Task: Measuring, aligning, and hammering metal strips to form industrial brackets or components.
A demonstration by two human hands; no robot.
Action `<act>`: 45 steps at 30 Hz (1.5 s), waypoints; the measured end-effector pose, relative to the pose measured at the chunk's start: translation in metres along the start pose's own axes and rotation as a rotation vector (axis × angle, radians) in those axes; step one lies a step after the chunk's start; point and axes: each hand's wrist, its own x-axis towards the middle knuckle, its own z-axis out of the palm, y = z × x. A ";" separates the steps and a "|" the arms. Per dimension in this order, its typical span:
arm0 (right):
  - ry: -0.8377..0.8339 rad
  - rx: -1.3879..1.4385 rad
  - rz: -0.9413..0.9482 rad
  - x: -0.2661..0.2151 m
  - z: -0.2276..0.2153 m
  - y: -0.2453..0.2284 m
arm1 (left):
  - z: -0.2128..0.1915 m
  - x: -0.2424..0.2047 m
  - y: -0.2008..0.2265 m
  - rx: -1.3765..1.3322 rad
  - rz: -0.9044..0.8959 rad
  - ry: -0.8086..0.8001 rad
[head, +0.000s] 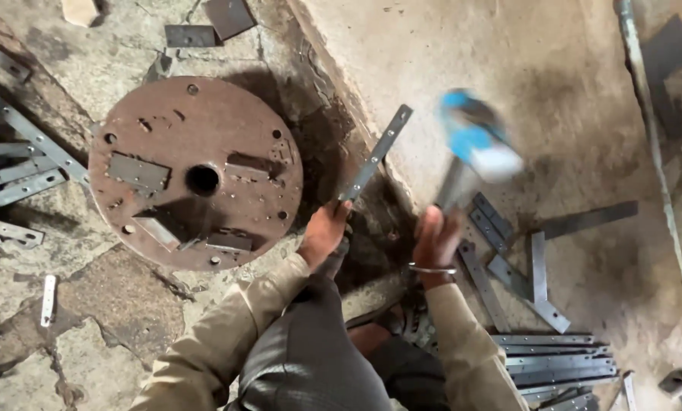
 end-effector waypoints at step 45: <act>-0.079 0.154 0.604 -0.001 -0.001 0.071 | 0.001 0.140 0.198 0.191 0.735 -0.019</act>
